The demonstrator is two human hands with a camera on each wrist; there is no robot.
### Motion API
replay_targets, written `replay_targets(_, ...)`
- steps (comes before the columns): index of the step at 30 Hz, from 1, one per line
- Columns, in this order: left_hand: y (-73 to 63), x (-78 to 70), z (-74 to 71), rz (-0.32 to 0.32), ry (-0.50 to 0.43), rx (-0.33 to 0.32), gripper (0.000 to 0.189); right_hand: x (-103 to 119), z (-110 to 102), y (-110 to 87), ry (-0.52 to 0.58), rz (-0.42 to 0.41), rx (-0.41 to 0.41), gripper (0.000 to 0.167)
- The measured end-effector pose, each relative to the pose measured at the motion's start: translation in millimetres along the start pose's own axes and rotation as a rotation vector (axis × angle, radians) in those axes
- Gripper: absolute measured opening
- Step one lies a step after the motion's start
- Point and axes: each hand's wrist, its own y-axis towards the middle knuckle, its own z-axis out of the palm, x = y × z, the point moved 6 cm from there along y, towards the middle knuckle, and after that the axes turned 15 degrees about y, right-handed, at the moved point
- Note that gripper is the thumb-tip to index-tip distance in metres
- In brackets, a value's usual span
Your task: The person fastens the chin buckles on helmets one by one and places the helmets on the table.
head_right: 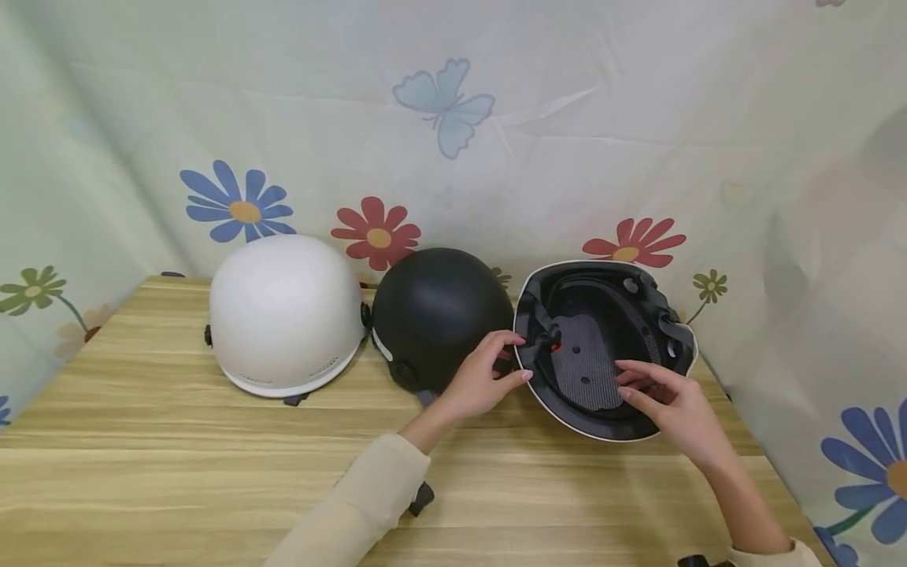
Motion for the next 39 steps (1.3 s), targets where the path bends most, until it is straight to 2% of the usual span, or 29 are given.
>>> replay_targets(8, 0.0, -0.3, -0.5, -0.011, 0.009, 0.020, 0.044, -6, -32, 8.7, 0.050, 0.060, -0.036, 0.034)
replay_targets(15, 0.3, 0.0, -1.2, -0.012, 0.016, 0.025, 0.044, -5, -53, 14.4, 0.051, 0.056, -0.076, 0.032)
replay_targets(20, -0.2, -0.1, -1.2, -0.005, 0.014, 0.025, 0.044, -6, -68, 17.7, -0.036, 0.095, -0.133, 0.035)
replay_targets(23, -0.7, 0.0, -1.0, -0.009, 0.009, 0.029, 0.044, -8, -75, 18.7, -0.123, 0.126, -0.162, 0.039)
replay_targets(30, -1.2, 0.6, -0.8, -0.016, 0.012, 0.037, 0.044, -16, -84, 22.9, -0.206, 0.175, -0.165, 0.043)
replay_targets(39, -0.6, 1.9, -0.2, -0.017, 0.014, 0.046, 0.043, -25, -89, 35.2, -0.210, 0.229, -0.106, 0.054)
